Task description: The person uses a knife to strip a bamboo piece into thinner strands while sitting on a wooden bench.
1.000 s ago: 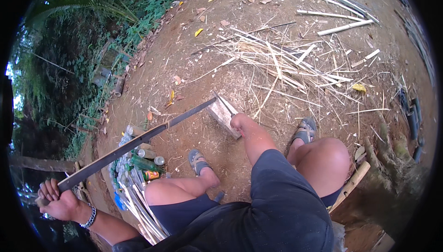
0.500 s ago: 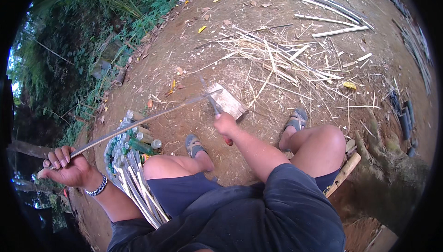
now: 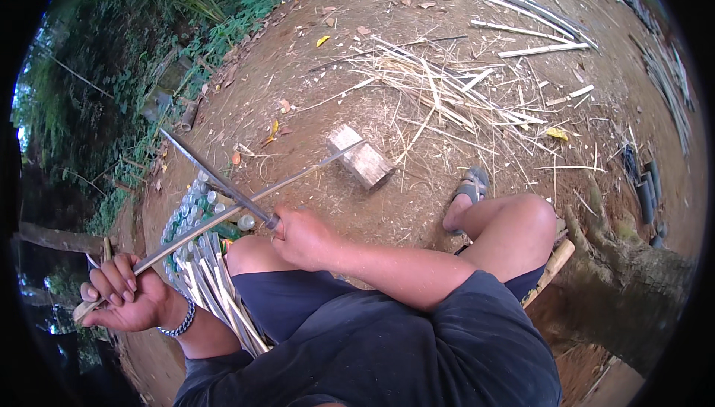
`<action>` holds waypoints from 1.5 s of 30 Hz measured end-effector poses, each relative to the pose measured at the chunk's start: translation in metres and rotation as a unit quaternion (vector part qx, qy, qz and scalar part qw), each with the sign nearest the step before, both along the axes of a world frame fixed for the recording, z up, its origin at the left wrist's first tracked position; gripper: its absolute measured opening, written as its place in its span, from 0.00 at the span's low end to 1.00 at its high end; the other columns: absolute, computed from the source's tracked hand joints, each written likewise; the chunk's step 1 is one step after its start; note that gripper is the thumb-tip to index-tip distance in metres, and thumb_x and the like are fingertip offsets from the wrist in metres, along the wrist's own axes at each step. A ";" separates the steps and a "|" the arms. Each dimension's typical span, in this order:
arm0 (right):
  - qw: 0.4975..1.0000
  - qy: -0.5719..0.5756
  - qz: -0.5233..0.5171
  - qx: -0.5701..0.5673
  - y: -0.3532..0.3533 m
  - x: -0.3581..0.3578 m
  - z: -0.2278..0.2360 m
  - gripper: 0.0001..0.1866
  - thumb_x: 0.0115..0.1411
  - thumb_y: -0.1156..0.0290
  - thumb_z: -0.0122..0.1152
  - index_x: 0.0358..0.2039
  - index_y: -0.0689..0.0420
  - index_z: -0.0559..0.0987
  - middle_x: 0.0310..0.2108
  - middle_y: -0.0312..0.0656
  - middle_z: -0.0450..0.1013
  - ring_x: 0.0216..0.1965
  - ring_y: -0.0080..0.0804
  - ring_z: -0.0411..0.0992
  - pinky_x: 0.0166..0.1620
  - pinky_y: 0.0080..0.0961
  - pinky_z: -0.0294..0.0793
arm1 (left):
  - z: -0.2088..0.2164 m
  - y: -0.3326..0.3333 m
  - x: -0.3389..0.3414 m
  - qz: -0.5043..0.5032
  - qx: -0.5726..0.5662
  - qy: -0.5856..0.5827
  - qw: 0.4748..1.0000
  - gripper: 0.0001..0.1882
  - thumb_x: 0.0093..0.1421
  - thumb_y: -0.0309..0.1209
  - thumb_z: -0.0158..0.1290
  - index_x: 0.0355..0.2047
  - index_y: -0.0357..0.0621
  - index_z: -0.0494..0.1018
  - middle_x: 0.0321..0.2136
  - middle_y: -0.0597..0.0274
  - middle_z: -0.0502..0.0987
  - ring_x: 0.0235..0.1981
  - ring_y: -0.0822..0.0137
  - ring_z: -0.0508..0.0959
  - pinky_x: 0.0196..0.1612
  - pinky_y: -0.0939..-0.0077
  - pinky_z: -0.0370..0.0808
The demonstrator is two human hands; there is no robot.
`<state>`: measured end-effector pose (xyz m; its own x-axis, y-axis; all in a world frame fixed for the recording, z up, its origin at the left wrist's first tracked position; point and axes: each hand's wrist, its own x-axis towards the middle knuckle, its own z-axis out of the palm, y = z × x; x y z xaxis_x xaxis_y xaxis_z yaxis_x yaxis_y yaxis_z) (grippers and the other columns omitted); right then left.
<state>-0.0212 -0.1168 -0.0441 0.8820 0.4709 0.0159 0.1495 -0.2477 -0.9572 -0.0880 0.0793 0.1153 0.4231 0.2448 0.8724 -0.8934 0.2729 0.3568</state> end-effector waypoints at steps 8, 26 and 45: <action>0.999 -0.028 0.037 0.015 0.007 -0.007 -0.004 0.13 0.52 0.70 0.58 0.37 0.62 0.70 0.24 0.52 0.73 0.31 0.54 0.74 0.35 0.43 0.72 | 0.007 0.000 -0.024 0.003 0.035 -0.017 0.999 0.23 0.62 0.54 0.49 0.30 0.47 0.64 0.14 0.73 0.60 0.12 0.79 0.58 0.19 0.85 0.58; 0.999 -0.034 -0.005 -0.026 0.015 -0.020 -0.015 0.12 0.53 0.69 0.57 0.35 0.61 0.71 0.25 0.57 0.72 0.32 0.57 0.73 0.34 0.47 0.72 | -0.002 -0.025 -0.033 0.060 0.006 -0.012 0.998 0.22 0.61 0.54 0.50 0.30 0.47 0.66 0.14 0.75 0.60 0.12 0.82 0.59 0.19 0.87 0.56; 0.985 0.045 -0.054 -0.156 -0.022 0.035 -0.102 0.15 0.54 0.70 0.53 0.40 0.64 0.73 0.32 0.57 0.75 0.35 0.56 0.74 0.43 0.45 0.73 | -0.001 -0.026 -0.026 0.086 -0.027 -0.029 0.995 0.21 0.60 0.50 0.55 0.28 0.45 0.68 0.13 0.75 0.61 0.12 0.82 0.59 0.19 0.87 0.56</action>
